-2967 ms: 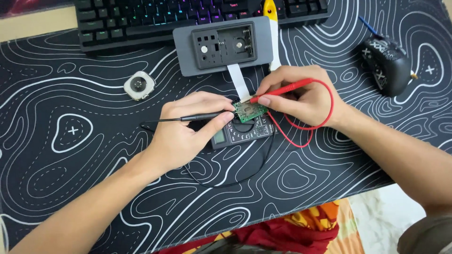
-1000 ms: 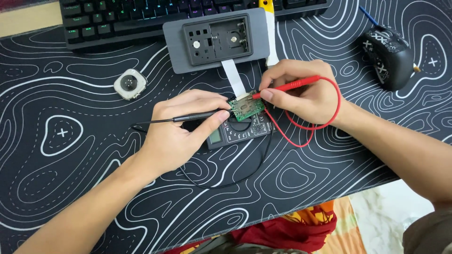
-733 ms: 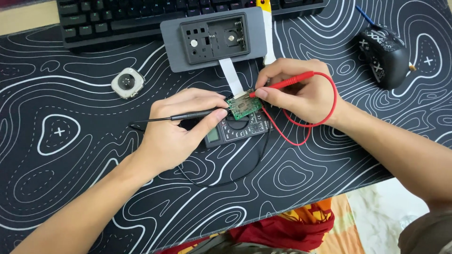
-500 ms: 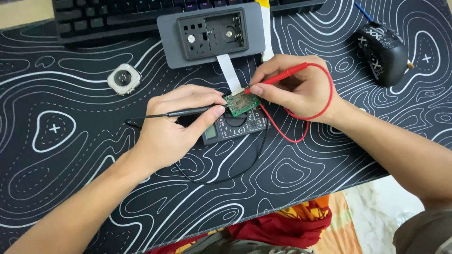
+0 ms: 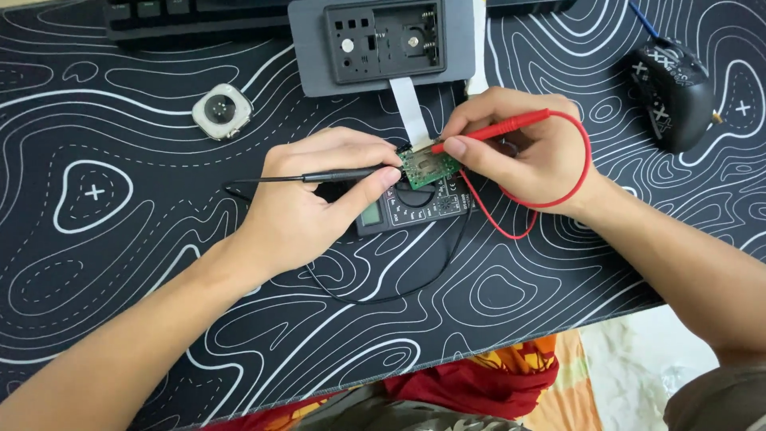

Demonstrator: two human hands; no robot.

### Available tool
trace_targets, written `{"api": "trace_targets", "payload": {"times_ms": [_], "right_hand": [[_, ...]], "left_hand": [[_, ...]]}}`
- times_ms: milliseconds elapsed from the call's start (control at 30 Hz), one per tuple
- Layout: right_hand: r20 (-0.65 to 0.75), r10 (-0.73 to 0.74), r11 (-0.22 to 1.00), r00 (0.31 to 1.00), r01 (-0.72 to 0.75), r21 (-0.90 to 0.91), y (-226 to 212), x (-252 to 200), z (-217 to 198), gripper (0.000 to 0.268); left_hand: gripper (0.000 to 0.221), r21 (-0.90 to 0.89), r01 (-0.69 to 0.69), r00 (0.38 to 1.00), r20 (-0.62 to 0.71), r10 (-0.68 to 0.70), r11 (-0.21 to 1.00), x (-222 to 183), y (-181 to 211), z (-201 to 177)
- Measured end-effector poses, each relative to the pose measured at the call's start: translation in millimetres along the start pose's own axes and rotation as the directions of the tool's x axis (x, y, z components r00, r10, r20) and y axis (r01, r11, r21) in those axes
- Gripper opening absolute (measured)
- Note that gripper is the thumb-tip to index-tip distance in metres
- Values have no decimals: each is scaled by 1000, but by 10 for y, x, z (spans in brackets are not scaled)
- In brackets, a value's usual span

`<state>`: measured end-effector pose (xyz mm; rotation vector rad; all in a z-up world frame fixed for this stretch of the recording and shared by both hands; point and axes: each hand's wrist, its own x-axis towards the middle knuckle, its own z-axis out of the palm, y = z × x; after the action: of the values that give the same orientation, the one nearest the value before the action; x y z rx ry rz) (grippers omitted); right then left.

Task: Testing a small circuit board using a digital multimeter and probes to check for electrical continuity or voltage.

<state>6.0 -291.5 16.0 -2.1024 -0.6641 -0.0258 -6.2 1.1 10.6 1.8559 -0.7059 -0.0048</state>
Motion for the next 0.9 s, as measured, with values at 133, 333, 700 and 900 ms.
{"api": "trace_targets", "payload": {"times_ms": [133, 333, 700, 900], "right_hand": [[3, 61, 998, 998, -61, 8, 8, -1, -6, 8], [-3, -42, 996, 999, 42, 78, -42, 37, 76, 8], [-5, 32, 999, 999, -32, -16, 34, 7, -7, 6], [-19, -10, 999, 1000, 11, 50, 119, -13, -44, 8]], "left_hand": [[14, -6, 2, 1000, -2, -2, 1000, -7, -11, 0], [14, -2, -20, 1000, 1, 20, 1000, -8, -8, -3], [14, -2, -31, 1000, -1, 31, 1000, -8, -12, 7], [15, -10, -45, 999, -3, 45, 999, -9, -29, 5]]}}
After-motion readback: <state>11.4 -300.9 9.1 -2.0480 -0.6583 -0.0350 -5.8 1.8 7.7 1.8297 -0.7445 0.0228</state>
